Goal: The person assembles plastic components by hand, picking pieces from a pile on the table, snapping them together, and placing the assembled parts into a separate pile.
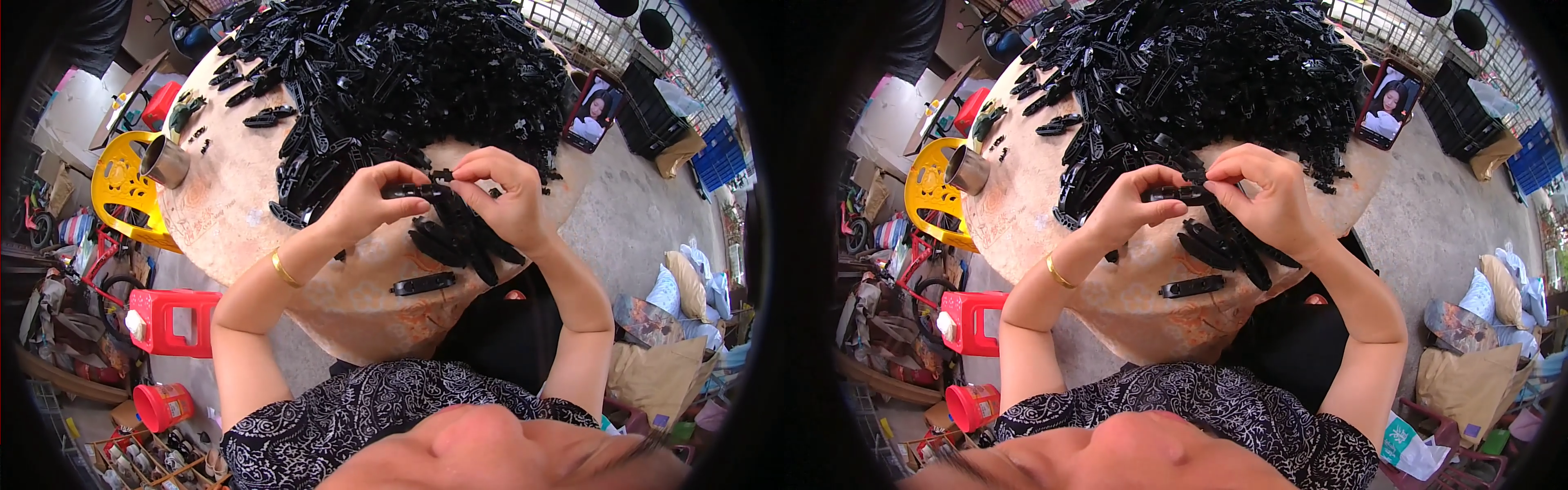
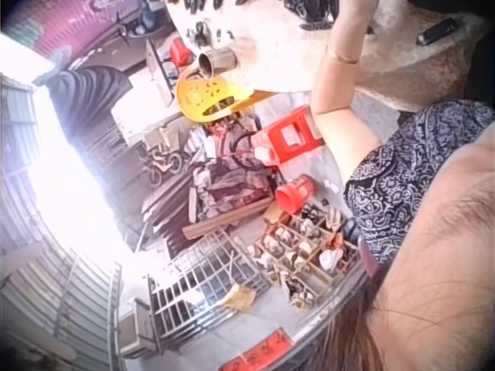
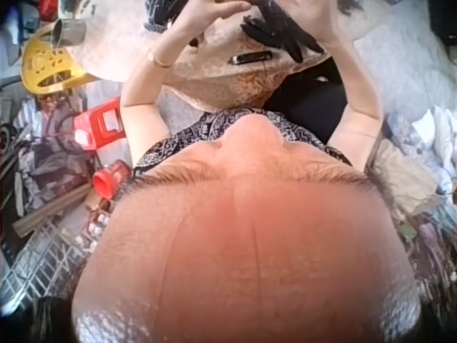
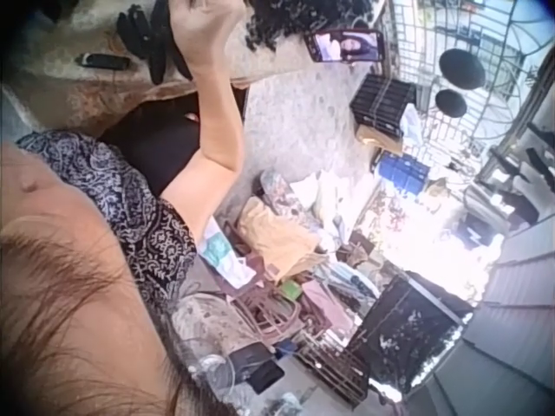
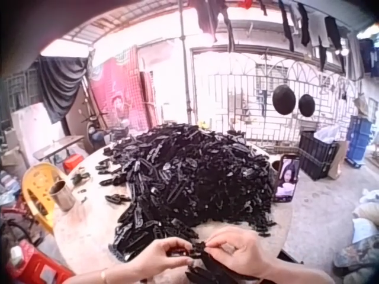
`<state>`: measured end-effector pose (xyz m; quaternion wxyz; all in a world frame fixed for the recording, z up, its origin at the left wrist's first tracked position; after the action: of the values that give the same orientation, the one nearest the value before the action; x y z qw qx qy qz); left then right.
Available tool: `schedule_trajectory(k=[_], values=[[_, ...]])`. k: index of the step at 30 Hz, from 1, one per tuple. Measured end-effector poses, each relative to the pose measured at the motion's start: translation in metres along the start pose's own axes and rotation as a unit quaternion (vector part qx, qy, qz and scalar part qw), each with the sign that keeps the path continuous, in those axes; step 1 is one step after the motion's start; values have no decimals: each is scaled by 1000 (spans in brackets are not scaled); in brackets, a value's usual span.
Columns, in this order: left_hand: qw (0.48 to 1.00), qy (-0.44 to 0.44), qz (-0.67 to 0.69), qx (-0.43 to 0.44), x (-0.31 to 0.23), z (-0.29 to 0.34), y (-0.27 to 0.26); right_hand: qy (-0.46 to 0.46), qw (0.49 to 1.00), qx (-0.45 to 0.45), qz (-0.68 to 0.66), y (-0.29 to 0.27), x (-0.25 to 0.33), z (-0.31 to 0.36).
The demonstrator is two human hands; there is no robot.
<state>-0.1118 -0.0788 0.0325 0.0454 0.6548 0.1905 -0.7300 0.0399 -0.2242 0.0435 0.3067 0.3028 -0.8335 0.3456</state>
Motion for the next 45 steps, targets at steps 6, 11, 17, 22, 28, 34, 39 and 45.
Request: schedule_trajectory(k=[6, 11, 17, 22, 28, 34, 39, 45], values=[[998, -2, 63, 18, 9, 1, 4, 43, 998, 27, -27, 6, 2, 1], [998, 4, 63, 16, 9, 1, 6, -33, 999, 31, 15, 15, 3, 2], [997, -22, 57, 37, 6, 2, 6, -110, 986, 62, 113, 16, 2, 3], [978, -42, 200, 37, 10, 1, 6, -148, 970, 65, 182, 16, 5, 6], [982, 30, 182, 30, 12, 0, 4, -134, 973, 66, 174, 19, 7, 10], [946, 246, -205, -46, 4, 13, 16, 189, 959, 204, 50, 5, 0, 2], [890, 375, -247, -77, 5, 12, 16, 44, 984, 128, 118, 7, 4, 8], [924, 334, -183, -34, 12, 11, 27, 108, 949, 297, 5, -16, -9, -10]])
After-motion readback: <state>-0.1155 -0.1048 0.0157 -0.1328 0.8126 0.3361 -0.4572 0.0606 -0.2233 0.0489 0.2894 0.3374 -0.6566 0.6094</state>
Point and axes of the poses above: each hand's wrist, its own z-axis away from the middle knuckle, its own y-axis out of the palm, x = y × z, the point moved 1 cm from there along -z, towards the middle knuckle, and after that the axes turned 4 degrees about y, right-handed, at the moved point
